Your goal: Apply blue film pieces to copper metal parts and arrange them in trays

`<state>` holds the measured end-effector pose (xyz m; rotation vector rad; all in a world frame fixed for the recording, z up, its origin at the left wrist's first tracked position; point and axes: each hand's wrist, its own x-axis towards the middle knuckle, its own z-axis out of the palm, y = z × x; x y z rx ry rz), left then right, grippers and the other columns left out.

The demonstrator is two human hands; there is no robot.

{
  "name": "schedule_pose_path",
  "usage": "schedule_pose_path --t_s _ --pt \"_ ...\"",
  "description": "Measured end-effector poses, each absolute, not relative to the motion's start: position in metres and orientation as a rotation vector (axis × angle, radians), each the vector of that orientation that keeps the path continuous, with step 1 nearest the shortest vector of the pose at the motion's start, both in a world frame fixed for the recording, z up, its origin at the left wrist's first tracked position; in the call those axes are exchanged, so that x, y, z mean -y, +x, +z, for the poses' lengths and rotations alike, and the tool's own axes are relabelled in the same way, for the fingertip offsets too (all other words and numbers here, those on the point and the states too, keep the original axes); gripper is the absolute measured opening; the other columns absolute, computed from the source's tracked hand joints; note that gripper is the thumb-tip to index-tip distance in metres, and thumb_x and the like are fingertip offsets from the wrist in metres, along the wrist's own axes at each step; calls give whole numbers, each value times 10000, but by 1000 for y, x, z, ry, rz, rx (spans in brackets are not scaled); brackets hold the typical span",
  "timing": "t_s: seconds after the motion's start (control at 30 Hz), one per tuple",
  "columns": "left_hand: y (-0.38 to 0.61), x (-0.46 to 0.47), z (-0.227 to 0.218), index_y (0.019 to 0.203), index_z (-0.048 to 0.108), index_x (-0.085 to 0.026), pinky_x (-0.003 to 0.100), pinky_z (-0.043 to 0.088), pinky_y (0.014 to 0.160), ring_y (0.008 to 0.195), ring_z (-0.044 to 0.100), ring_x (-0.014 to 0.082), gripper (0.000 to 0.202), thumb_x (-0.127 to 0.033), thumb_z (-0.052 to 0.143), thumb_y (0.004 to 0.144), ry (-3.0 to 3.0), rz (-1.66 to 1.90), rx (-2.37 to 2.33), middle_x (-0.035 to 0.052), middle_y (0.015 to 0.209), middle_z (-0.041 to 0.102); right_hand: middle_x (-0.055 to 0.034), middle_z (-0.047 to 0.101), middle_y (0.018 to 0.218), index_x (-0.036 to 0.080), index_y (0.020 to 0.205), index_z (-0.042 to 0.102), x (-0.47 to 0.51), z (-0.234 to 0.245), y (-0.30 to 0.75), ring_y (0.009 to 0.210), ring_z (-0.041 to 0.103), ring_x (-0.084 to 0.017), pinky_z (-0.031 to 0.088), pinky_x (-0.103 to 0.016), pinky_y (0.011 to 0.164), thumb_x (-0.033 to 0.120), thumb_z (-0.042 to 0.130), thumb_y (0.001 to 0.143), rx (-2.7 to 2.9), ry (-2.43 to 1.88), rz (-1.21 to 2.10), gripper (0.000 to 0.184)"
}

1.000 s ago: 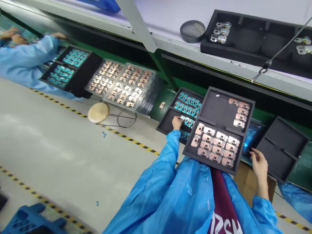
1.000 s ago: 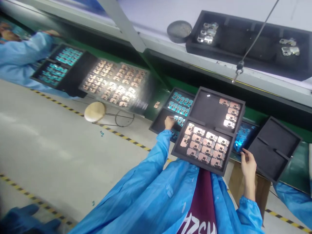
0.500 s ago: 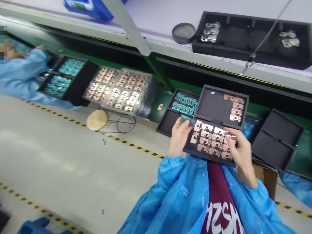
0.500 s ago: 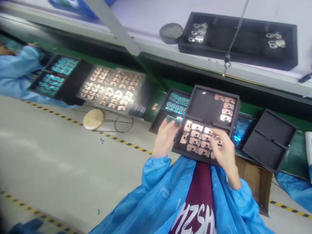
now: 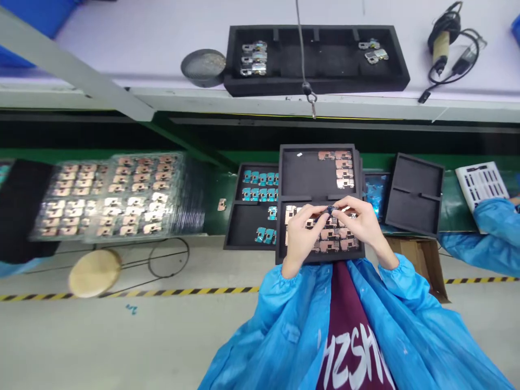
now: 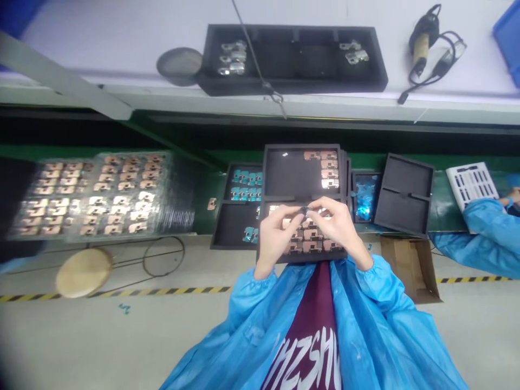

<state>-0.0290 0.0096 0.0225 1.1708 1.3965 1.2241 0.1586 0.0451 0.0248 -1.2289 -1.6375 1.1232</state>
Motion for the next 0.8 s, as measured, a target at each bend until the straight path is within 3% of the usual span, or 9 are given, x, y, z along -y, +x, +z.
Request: schedule_pose_path --t_s 0.17,0.33,0.5,0.8 --pt "-15 -13 12 892 812 -258 354 618 779 809 748 225 124 -353 885 861 1019 1237 -1429 23 852 771 -42 774 943 225 997 775 -45 25 161 870 730 -192 605 -342 837 378 547 1136 1774 -1180 948 307" --pt "-5 -15 4 923 832 -253 366 650 833 861 768 225 167 -393 892 857 860 1317 -1419 31 905 797 -105 739 1278 287 1345 756 -39 18 151 1170 716 -259 639 -430 993 319 623 1108 1831 -1211 521 274" --pt "-8 -15 8 1070 886 -270 401 650 986 1107 777 262 227 -400 884 884 912 1292 -1325 69 1146 821 -74 767 1162 346 1279 801 -40 11 151 1070 706 -253 650 -406 873 217 663 1078 1859 -1200 208 276" --pt "-17 -23 -6 1090 850 -222 285 664 782 951 785 197 426 -371 1030 735 387 1132 -974 55 1140 842 -78 798 1087 264 1207 792 -43 9 165 1017 701 -232 634 -378 912 146 625 1075 2088 -1068 -47 244"
